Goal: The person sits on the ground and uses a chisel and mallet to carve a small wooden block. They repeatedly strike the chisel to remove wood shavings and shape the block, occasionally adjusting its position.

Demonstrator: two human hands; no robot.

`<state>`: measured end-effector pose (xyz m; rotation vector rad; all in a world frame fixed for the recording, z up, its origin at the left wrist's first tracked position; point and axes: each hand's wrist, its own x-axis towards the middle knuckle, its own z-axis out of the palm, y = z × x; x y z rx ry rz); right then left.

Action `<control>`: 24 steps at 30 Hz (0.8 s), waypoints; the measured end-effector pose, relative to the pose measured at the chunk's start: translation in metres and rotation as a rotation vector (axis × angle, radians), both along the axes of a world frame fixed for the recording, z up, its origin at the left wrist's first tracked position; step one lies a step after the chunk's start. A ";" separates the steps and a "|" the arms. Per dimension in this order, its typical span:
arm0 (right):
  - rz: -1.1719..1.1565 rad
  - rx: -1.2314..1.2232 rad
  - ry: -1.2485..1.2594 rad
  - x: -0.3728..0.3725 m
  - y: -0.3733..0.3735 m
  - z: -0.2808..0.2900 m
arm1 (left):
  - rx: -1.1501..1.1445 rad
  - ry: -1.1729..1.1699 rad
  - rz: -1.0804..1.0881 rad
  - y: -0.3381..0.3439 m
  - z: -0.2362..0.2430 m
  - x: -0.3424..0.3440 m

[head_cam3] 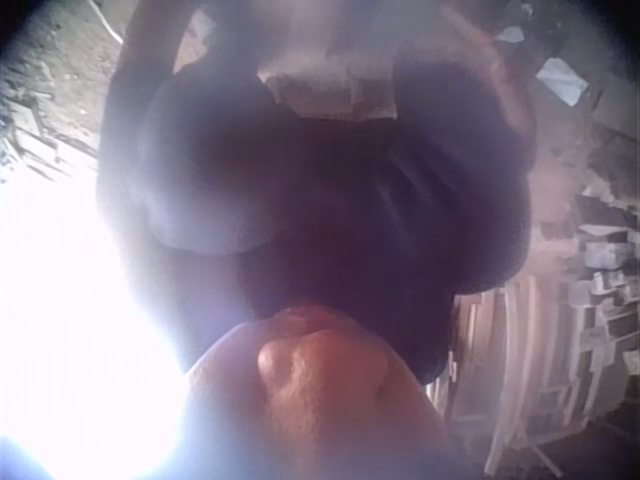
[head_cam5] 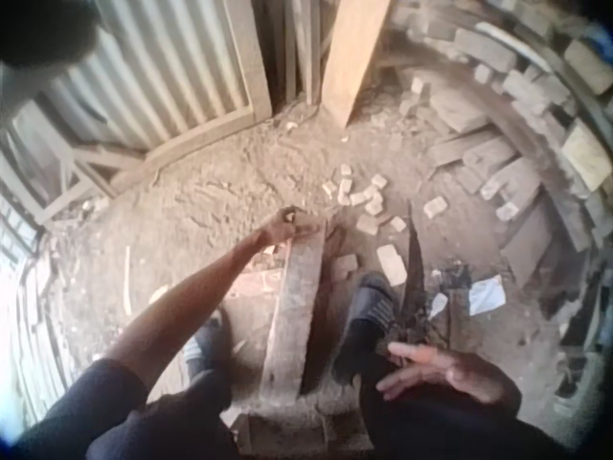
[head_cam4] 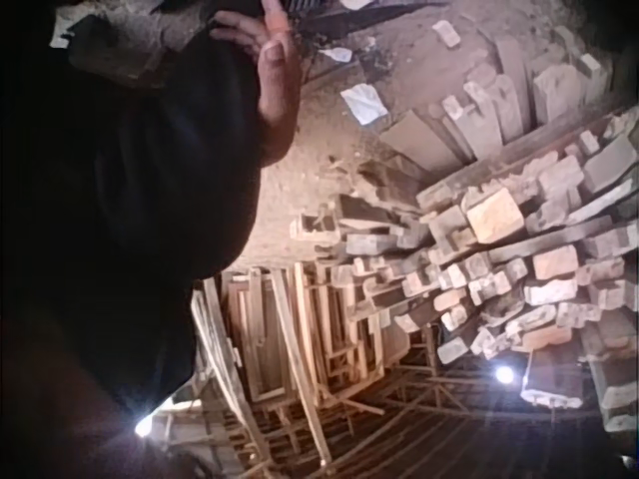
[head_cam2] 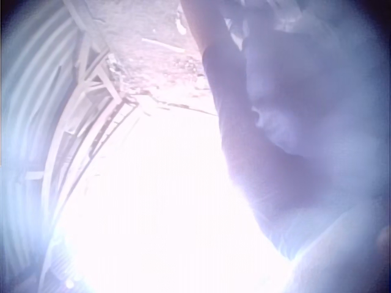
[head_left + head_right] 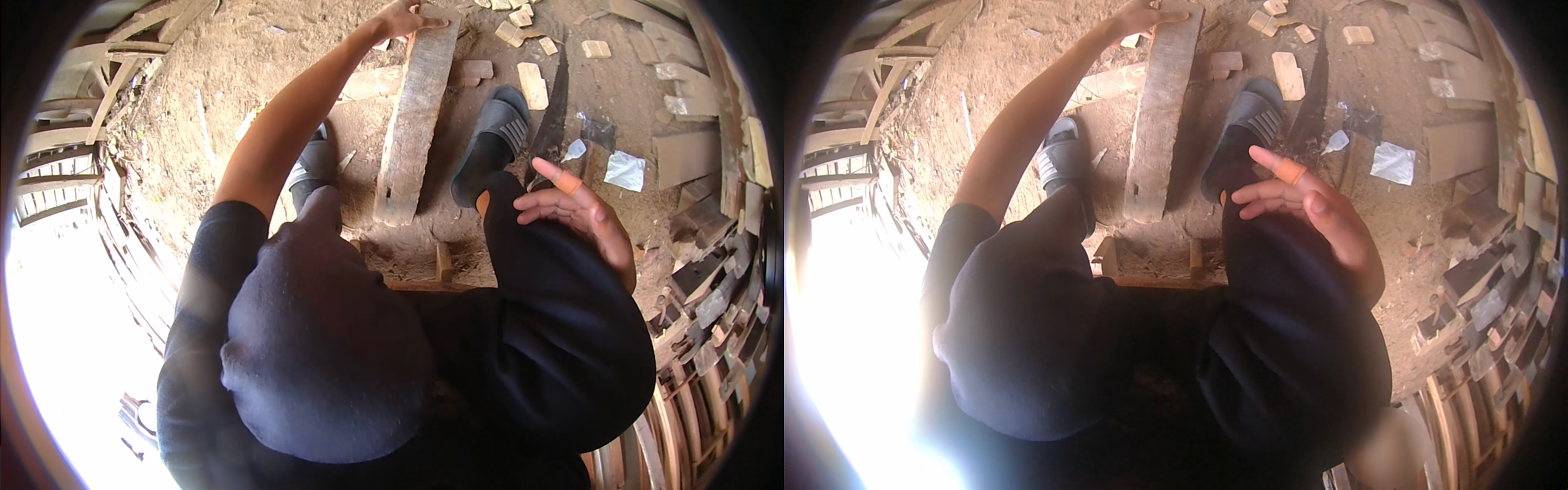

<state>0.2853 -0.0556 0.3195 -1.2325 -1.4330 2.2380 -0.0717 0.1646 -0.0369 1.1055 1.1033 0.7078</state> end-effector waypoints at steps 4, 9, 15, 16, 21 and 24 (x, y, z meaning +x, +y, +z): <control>-0.073 -0.034 -0.026 0.000 0.002 0.002 | 0.074 0.365 0.016 -0.015 0.081 0.029; 0.166 -0.002 -0.072 -0.021 0.022 -0.023 | 0.179 0.397 0.006 -0.050 0.079 -0.032; 0.078 -0.022 -0.057 -0.014 0.014 -0.027 | -0.015 0.597 -0.069 -0.110 0.117 -0.008; 0.069 -0.003 -0.062 -0.015 0.014 -0.025 | -0.011 0.611 -0.073 -0.119 0.118 -0.004; -0.022 -0.103 -0.077 -0.025 0.011 -0.017 | 0.069 0.838 0.068 -0.144 0.108 -0.005; -0.037 -0.101 -0.107 -0.016 0.011 -0.024 | 0.122 0.850 0.049 -0.157 0.130 -0.009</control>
